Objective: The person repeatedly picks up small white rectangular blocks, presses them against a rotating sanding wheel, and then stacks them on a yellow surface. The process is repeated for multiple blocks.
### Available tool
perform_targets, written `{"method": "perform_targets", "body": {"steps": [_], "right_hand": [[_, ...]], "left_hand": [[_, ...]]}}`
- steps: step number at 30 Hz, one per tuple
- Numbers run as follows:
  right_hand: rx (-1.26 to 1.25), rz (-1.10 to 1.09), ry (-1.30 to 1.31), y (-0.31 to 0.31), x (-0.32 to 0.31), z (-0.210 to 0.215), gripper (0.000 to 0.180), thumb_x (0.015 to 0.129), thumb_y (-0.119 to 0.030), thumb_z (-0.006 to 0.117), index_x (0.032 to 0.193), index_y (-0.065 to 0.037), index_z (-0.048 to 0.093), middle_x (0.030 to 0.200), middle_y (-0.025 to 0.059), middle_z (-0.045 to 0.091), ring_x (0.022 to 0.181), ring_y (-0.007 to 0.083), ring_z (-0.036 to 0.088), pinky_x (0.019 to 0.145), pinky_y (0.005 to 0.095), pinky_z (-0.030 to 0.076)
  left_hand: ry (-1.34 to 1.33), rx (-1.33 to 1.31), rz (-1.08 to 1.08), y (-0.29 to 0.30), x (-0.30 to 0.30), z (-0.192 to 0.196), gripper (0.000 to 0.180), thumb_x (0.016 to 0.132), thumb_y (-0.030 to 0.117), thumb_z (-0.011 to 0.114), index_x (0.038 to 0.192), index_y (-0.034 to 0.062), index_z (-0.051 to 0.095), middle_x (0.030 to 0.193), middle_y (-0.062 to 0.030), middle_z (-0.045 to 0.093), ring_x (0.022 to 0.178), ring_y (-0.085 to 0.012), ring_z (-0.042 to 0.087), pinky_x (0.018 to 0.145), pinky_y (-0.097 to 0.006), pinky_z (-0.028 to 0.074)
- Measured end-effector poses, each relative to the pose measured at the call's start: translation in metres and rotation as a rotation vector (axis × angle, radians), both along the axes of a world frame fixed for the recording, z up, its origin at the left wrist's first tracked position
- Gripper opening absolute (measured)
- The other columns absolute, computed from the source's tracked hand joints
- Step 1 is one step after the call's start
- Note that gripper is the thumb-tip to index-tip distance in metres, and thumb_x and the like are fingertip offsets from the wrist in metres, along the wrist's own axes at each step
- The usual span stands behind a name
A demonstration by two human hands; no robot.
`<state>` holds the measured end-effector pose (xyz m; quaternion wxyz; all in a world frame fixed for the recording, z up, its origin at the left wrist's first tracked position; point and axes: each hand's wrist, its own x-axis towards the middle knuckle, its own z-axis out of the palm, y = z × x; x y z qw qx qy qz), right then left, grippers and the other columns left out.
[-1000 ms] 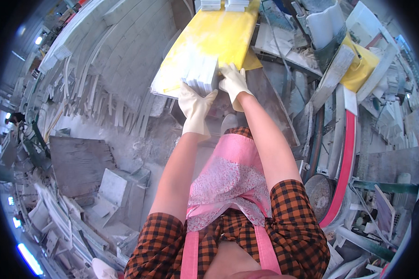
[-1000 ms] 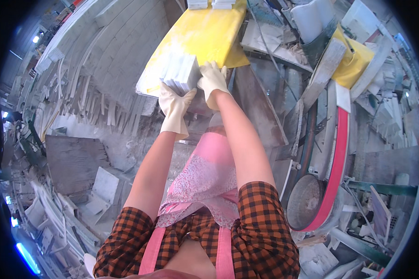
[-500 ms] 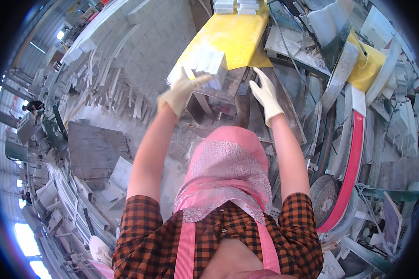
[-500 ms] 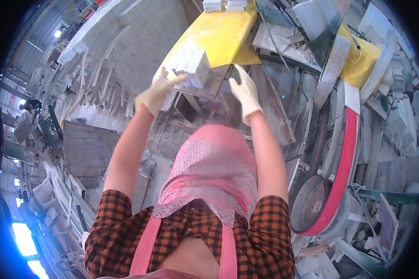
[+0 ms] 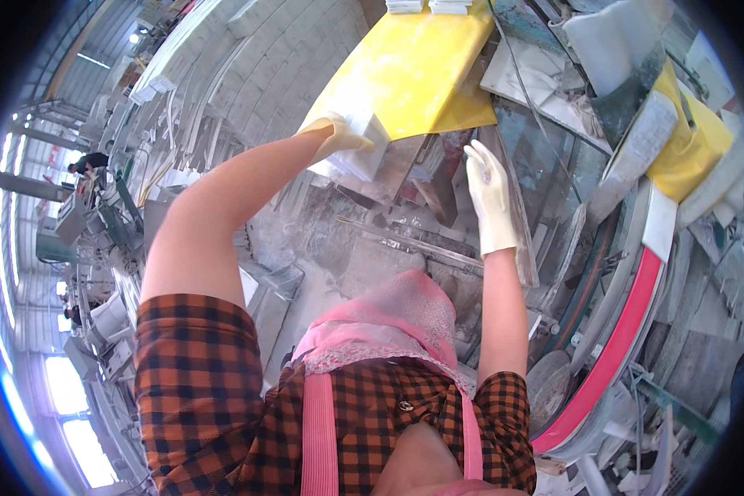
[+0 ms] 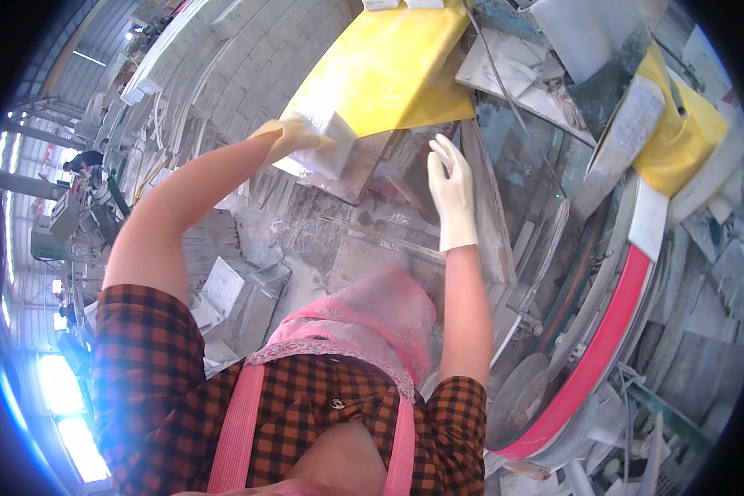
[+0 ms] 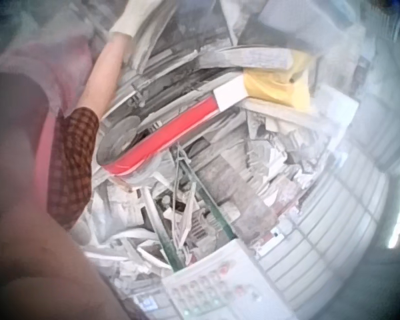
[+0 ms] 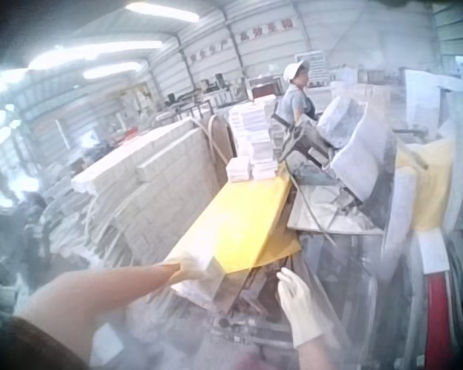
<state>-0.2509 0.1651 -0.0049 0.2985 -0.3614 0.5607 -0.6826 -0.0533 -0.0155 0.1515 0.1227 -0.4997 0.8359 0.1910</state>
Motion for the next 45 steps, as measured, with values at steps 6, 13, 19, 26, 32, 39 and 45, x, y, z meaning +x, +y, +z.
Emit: {"method": "perform_targets", "body": {"steps": [6,13,19,26,32,39,45], "right_hand": [[-0.003,0.062,0.141,-0.043,0.007,0.040,0.040,0.097,-0.012,0.062,0.134,0.005,0.059,0.129,0.0212,0.068,0.123,0.0281,0.064,0.104,0.0352,0.048],[0.004,0.003,0.980,-0.119,0.019,0.066,0.041,0.091,-0.017,0.067,0.129,0.000,0.063,0.125,0.0217,0.065,0.121,0.0396,0.058,0.107,0.0438,0.046],[0.173,0.036,1.188,-0.186,0.035,0.059,0.050,0.091,-0.021,0.066,0.138,-0.003,0.057,0.140,0.0168,0.059,0.135,0.0350,0.050,0.117,0.0506,0.034],[0.275,0.080,1.291,-0.209,0.038,0.048,0.052,0.090,-0.020,0.064,0.138,0.000,0.054,0.142,0.0191,0.056,0.135,0.0370,0.049,0.118,0.0530,0.031],[0.504,0.194,1.340,-0.218,0.038,0.051,0.055,0.088,-0.017,0.067,0.138,0.000,0.053,0.142,0.0202,0.055,0.135,0.0385,0.048,0.117,0.0533,0.032],[0.422,0.209,1.249,-0.220,0.033,0.062,0.057,0.086,-0.020,0.068,0.138,0.000,0.053,0.141,0.0180,0.053,0.134,0.0363,0.046,0.117,0.0531,0.032],[0.431,0.217,1.179,-0.223,0.031,0.067,0.056,0.086,-0.020,0.068,0.136,0.001,0.053,0.139,0.0180,0.053,0.133,0.0361,0.046,0.117,0.0531,0.032]], "left_hand": [[0.254,-0.029,0.346,0.022,0.004,0.000,0.092,0.065,0.035,0.088,0.138,-0.0071,0.050,0.125,-0.0221,0.065,0.113,-0.0311,0.066,0.100,-0.036,0.051],[0.664,0.308,0.498,-0.007,0.065,0.010,0.085,0.069,0.029,0.086,0.137,-0.0079,0.051,0.127,-0.0210,0.065,0.115,-0.0314,0.065,0.101,-0.038,0.051],[1.119,0.925,0.561,-0.050,0.123,-0.015,0.073,0.083,0.030,0.073,0.145,-0.0015,0.050,0.138,-0.0168,0.061,0.121,-0.0273,0.064,0.101,-0.040,0.051],[1.269,0.961,0.535,-0.153,0.099,-0.005,0.068,0.088,0.034,0.069,0.144,-0.0006,0.051,0.140,-0.0150,0.060,0.128,-0.0262,0.058,0.110,-0.041,0.043],[1.336,0.782,0.378,-0.308,-0.036,0.019,0.057,0.092,0.035,0.067,0.136,-0.0005,0.058,0.129,-0.0144,0.065,0.119,-0.0272,0.064,0.102,-0.042,0.050],[1.410,0.850,0.415,-0.431,-0.182,0.011,0.053,0.092,0.035,0.067,0.132,0.0006,0.061,0.127,-0.0149,0.067,0.115,-0.0254,0.066,0.096,-0.038,0.051],[1.416,0.946,0.354,-0.465,-0.222,-0.004,0.056,0.090,0.038,0.070,0.134,0.0057,0.060,0.128,-0.0136,0.067,0.111,-0.0276,0.068,0.088,-0.042,0.055]]}}
